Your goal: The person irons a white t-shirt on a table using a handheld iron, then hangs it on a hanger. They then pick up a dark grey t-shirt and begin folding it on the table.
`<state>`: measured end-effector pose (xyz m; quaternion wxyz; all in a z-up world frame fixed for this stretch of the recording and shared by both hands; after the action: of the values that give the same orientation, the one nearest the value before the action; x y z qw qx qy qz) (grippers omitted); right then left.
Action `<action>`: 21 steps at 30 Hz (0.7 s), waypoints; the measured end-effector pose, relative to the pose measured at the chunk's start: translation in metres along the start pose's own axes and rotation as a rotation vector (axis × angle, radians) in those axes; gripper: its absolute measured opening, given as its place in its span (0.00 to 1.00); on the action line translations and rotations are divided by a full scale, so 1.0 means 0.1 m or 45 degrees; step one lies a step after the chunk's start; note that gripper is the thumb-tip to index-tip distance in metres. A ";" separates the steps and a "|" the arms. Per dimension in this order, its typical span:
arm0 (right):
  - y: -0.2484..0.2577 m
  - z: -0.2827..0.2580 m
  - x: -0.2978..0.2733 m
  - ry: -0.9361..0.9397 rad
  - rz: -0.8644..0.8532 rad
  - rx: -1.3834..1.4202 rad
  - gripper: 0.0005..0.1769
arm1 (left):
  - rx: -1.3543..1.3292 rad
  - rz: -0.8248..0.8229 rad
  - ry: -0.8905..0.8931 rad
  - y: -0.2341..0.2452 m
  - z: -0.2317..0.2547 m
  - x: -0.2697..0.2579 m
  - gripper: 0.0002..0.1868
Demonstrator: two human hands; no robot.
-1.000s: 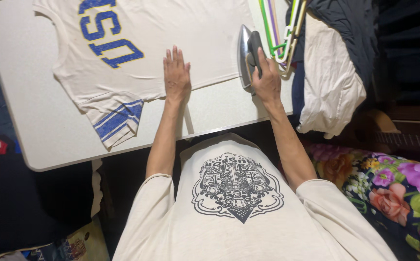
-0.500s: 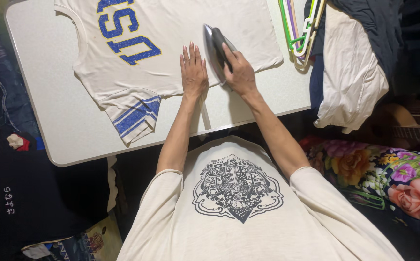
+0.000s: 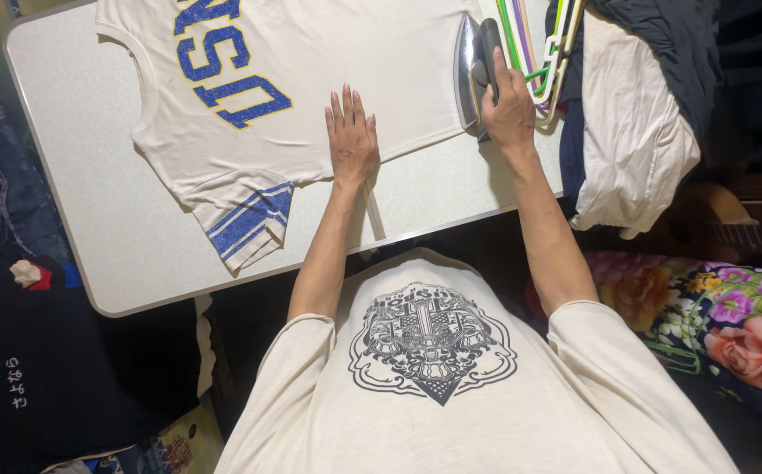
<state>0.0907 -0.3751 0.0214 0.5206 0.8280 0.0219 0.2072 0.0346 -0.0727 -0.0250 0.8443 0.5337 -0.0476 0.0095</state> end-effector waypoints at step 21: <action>-0.62 -1.88 0.41 0.285 -0.271 0.363 0.41 | -0.277 0.138 0.053 0.43 -0.50 0.21 0.29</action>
<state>0.0705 -0.1765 0.0503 0.4113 0.8582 0.1959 0.2365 0.0560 -0.0101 -0.0059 0.8963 0.4352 -0.0597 0.0610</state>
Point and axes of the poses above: each hand's wrist, its own x-axis towards the middle knuckle, its own y-axis out of the back of the hand, z = x × y, the point moved 5 cm from there along x, towards the middle knuckle, and after that the axes turned 7 degrees about -z, right-handed, at the moved point
